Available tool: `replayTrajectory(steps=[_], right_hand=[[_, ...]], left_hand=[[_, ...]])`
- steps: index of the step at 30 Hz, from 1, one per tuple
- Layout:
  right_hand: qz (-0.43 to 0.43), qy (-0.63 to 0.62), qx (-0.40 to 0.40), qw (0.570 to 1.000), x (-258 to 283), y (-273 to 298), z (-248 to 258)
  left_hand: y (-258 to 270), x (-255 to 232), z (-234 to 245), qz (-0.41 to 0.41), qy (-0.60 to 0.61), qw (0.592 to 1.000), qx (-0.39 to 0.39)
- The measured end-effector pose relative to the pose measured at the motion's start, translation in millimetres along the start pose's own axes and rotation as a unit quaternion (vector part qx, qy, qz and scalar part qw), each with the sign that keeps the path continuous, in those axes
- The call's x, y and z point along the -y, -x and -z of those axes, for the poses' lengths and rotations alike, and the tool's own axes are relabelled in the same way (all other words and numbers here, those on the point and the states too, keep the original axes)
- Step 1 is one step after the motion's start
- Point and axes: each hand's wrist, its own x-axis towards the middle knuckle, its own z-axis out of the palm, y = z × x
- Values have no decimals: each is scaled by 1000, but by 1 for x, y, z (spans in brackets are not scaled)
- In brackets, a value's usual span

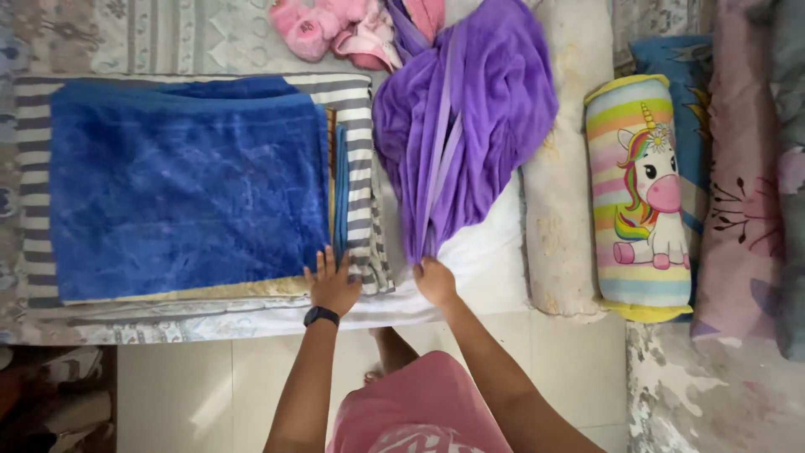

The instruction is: Folding multiple blankets (a blue/beige one and a purple one) on a bed.

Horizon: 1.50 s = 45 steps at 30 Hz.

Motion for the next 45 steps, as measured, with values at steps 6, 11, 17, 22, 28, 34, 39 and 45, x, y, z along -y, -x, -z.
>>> replayTrajectory(steps=[6, 11, 17, 22, 28, 34, 39, 45], right_hand=[[68, 0, -34, 997, 74, 95, 17], [85, -33, -19, 996, 115, 181, 36], [134, -116, -9, 984, 156, 288, 62], [205, -179, 32, 962, 148, 344, 40], [292, -98, 83, 948, 135, 406, 42], [358, -91, 113, 922, 119, 406, 81], [297, -83, -23, 951, 106, 385, 124], [323, 17, -75, 943, 98, 388, 178]], left_hand=[[51, -54, -36, -96, 309, 941, -99], [122, -100, 64, -39, 404, 914, -21], [161, -83, 27, -40, 339, 938, -63], [229, -72, 20, -8, 380, 917, -119], [313, -65, 33, -15, 434, 877, -204], [372, -62, 35, -51, 447, 858, -248], [446, -88, 88, -111, 456, 864, -184], [504, -126, 119, -139, 427, 886, -115]])
